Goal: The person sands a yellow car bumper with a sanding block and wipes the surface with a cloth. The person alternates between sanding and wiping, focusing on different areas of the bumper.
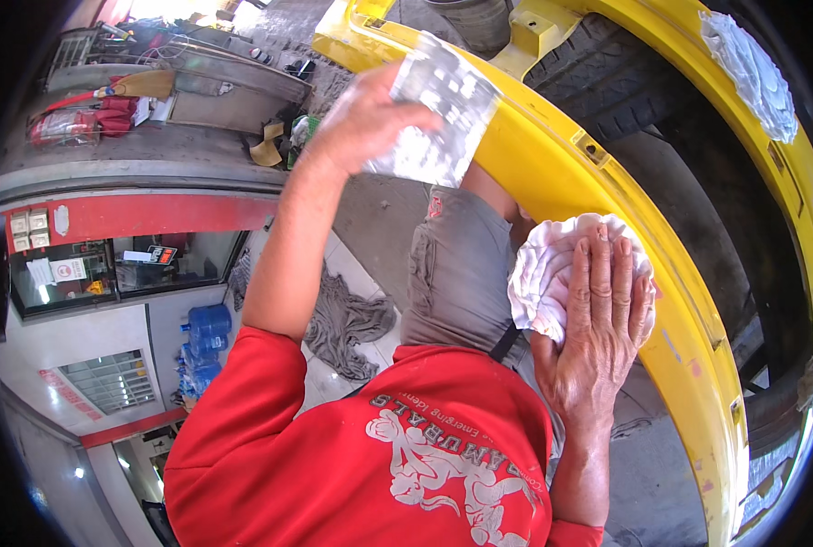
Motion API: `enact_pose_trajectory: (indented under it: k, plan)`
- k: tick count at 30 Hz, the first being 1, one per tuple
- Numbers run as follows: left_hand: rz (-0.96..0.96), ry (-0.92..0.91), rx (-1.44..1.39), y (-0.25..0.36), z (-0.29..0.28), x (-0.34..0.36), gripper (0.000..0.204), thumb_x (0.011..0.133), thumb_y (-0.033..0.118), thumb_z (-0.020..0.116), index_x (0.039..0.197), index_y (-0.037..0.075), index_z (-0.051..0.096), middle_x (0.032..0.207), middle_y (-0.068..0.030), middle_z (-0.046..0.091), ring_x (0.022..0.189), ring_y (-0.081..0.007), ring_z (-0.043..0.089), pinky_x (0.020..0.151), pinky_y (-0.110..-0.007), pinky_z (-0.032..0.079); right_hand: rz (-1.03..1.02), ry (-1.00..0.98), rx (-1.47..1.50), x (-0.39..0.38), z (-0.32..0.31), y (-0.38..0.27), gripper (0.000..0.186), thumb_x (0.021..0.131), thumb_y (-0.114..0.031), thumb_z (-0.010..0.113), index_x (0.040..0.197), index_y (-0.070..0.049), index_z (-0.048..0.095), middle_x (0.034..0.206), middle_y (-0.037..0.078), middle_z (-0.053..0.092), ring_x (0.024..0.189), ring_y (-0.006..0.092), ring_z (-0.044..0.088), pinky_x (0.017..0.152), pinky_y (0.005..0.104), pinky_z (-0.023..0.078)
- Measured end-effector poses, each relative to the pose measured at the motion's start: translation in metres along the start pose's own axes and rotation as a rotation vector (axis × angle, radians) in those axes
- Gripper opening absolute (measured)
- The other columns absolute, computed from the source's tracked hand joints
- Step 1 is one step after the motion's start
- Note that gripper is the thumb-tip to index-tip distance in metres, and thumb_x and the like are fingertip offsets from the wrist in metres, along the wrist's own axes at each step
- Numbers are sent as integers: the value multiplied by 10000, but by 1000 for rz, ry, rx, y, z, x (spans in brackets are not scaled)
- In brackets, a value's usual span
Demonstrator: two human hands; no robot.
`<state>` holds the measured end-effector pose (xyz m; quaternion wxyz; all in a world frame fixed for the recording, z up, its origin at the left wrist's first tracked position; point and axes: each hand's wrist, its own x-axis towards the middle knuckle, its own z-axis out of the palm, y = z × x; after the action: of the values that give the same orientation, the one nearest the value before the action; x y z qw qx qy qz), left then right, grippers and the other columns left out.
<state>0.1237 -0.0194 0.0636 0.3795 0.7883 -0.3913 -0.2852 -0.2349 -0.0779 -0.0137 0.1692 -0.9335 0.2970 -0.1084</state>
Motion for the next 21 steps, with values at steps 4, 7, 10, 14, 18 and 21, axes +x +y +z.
enact_pose_trajectory:
  k: [4, 7, 10, 14, 18, 21]
  plan:
    - [-61, 33, -94, -7, -5, 8, 388, 893, 44, 772, 1278, 22, 733, 1045, -40, 808, 891, -98, 759, 816, -279, 605, -7, 28, 17, 1, -1, 0, 765, 1038, -504, 465, 1715, -148, 440, 1799, 73, 379, 1710, 288, 228, 1391, 556, 69]
    - [-27, 3, 14, -7, -9, 9, 377, 893, 49, 775, 1268, 21, 737, 1034, -36, 810, 865, -97, 757, 791, -277, 603, 6, 3, -14, 1, -1, -1, 765, 1018, -463, 488, 1716, -154, 440, 1800, 74, 377, 1710, 286, 229, 1393, 551, 68]
    - [-113, 78, -43, 5, -5, 9, 425, 871, 54, 801, 1291, 26, 739, 1022, -31, 812, 839, -94, 753, 758, -279, 605, 12, 8, 8, 1, -1, -1, 787, 973, -401, 520, 1717, -158, 440, 1801, 79, 374, 1709, 283, 232, 1396, 547, 69]
    - [-74, 9, -68, 18, 14, 3, 375, 876, 43, 790, 1248, 19, 753, 1005, -27, 809, 833, -98, 747, 751, -298, 604, 12, 19, 17, 2, -1, -1, 805, 939, -356, 525, 1714, -155, 446, 1801, 82, 374, 1710, 279, 230, 1396, 552, 72]
    - [248, -171, -68, 6, 38, -9, 337, 882, 31, 799, 1208, -10, 723, 1020, -38, 788, 896, -94, 714, 819, -286, 565, -13, 16, 57, -1, -3, -1, 787, 979, -367, 605, 1706, -109, 449, 1802, 92, 370, 1705, 319, 238, 1392, 545, 79]
    - [185, 4, -219, -9, 18, -19, 369, 896, 28, 797, 1252, -12, 709, 1035, -44, 782, 888, -100, 709, 813, -291, 567, -27, 35, 27, 2, -6, -3, 779, 994, -391, 569, 1703, -92, 448, 1801, 93, 374, 1707, 321, 235, 1391, 540, 73]
